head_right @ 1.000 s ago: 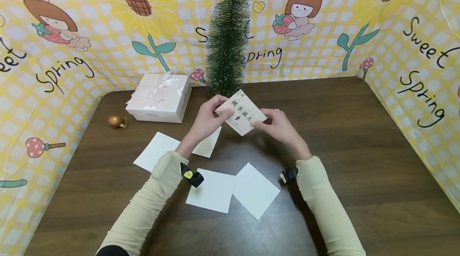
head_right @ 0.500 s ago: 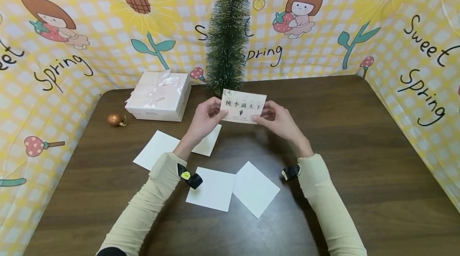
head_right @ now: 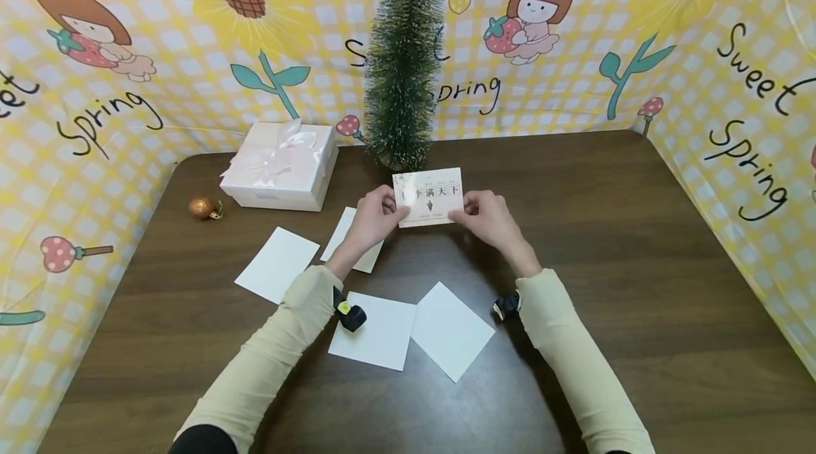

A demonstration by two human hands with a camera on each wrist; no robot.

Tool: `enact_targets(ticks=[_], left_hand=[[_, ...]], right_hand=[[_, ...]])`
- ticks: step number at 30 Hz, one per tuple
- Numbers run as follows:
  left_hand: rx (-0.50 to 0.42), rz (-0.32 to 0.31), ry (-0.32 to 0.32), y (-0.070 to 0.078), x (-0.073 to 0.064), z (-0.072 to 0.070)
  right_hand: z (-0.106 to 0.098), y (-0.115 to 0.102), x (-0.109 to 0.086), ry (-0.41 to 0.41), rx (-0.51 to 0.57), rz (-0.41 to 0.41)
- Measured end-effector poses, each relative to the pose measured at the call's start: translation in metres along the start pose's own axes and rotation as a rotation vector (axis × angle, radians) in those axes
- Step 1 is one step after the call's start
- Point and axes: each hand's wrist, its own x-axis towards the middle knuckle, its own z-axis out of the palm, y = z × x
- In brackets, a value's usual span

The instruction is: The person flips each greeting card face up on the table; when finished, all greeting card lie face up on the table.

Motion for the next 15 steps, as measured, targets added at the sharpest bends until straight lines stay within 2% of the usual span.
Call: enact_targets(ticks=[3, 7, 15], left_hand=[[0.08, -0.063, -0.021, -0.003, 0.001, 0.005], [0.161, -0.112, -0.045, -0.003, 0.003, 0.008], [0.41, -0.127, -0.111, -0.005, 0.009, 0.014]], right_hand=[[0.004, 0.003, 0.002, -0.038, -0.058, 0.049], [0.007, 0.004, 0.004, -0.065, -0.12, 0.095], [0.009, 0.005, 0.006, -0.107, -0.266, 0.125]])
